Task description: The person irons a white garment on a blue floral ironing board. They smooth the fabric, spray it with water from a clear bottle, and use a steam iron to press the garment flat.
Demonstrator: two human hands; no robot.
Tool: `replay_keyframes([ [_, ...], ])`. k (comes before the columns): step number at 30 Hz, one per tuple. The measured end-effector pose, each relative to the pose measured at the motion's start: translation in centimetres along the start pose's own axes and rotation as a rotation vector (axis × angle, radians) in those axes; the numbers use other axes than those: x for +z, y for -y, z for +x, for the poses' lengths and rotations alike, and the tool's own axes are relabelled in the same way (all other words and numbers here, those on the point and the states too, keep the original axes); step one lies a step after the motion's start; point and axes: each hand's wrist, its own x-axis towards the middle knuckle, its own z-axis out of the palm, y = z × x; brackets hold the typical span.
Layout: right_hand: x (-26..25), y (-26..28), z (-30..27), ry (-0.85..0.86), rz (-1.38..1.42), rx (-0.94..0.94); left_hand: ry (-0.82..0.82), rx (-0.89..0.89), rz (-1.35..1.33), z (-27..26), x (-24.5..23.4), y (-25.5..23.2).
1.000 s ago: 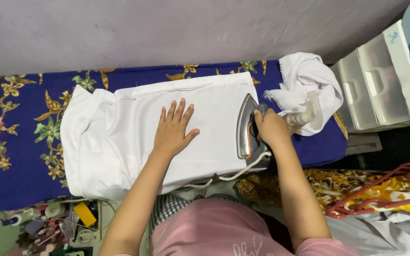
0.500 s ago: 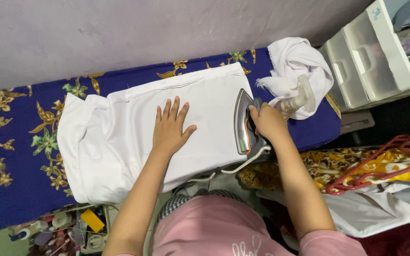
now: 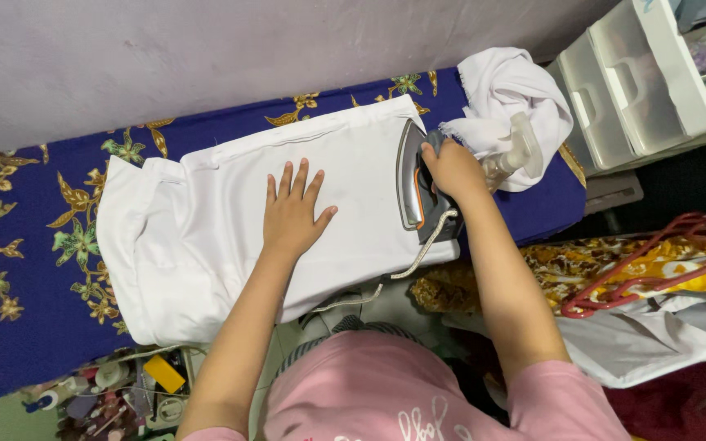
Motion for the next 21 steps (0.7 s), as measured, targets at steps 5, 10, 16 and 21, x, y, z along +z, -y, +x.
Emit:
replay_keyframes([
  [5, 0.7, -1.0, -2.9, -0.006, -0.075, -0.061, -0.016, 0.006, 0.014, 0.1, 0.2, -0.1],
  [10, 0.9, -1.2, -3.2, 0.030, -0.041, -0.045, -0.011, 0.003, 0.021, 0.0, 0.2, -0.1],
  [16, -0.3, 0.8, -0.7, 0.062, 0.011, -0.038, 0.005, -0.010, 0.007, 0.0, 0.3, -0.1],
  [21, 0.0, 1.5, -3.5, 0.155, 0.085, -0.131, -0.011, -0.096, 0.031, -0.1, 0.5, 0.9],
])
